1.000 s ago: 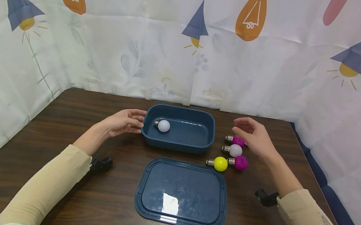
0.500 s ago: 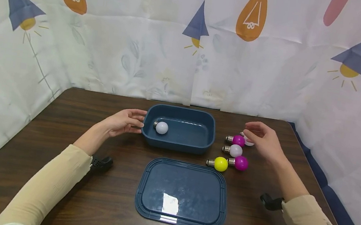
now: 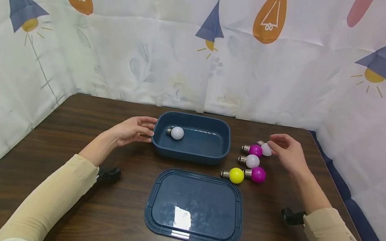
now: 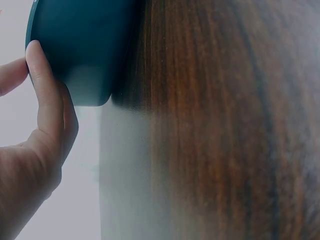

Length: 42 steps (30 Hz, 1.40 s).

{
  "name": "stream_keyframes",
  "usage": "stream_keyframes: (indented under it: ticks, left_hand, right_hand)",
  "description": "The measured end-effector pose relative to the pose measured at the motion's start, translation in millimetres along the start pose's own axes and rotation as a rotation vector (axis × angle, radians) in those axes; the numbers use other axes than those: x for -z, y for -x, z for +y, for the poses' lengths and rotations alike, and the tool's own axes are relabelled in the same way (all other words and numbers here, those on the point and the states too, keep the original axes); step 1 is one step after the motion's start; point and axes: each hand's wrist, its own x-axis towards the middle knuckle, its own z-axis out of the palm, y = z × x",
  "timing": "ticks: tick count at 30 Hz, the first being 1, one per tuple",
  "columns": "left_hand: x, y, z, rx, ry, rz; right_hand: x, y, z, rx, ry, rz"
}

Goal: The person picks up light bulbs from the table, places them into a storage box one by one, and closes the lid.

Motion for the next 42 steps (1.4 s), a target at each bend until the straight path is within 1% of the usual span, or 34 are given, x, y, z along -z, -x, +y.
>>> stream_keyframes:
  ticks: [5,8,14,18,23,29,36,42]
  left_hand:
    - [-1.2,1.1,1.2,0.002,0.0,-0.005]
    - [-1.1,1.1,1.6,0.001,-0.005,-0.007]
    - [-0.7,0.6,1.5,0.004,-0.01,-0.008]
    - [-1.3,0.7,1.8,0.002,-0.004,-0.009]
    - [-1.0,-0.5,1.1,-0.003,-0.006,-0.005]
    - [-0.1,-1.0,0.4,0.008,-0.002,0.002]
    - [-0.9,0.7,0.6,0.009,-0.002,0.001]
    - [-2.3,2.4,1.9,0.003,0.003,-0.002]
  right_hand:
    - [1,-1.4,2,-0.025,0.005,0.015]
    - [1,-3.4,5,-0.05,0.005,0.009]
    - [2,-9.2,14,-0.085,-0.001,-0.019]
    - [1,-12.3,16,-0.105,0.004,-0.026]
    - [1,-15.5,17,-0.122,0.036,-0.055]
    - [-1,-17.1,19,-0.152,0.059,-0.092]
    - [-4,-21.0,20,-0.14,0.059,-0.112]
    - [-7,-24.7,19,-0.131,0.086,-0.119]
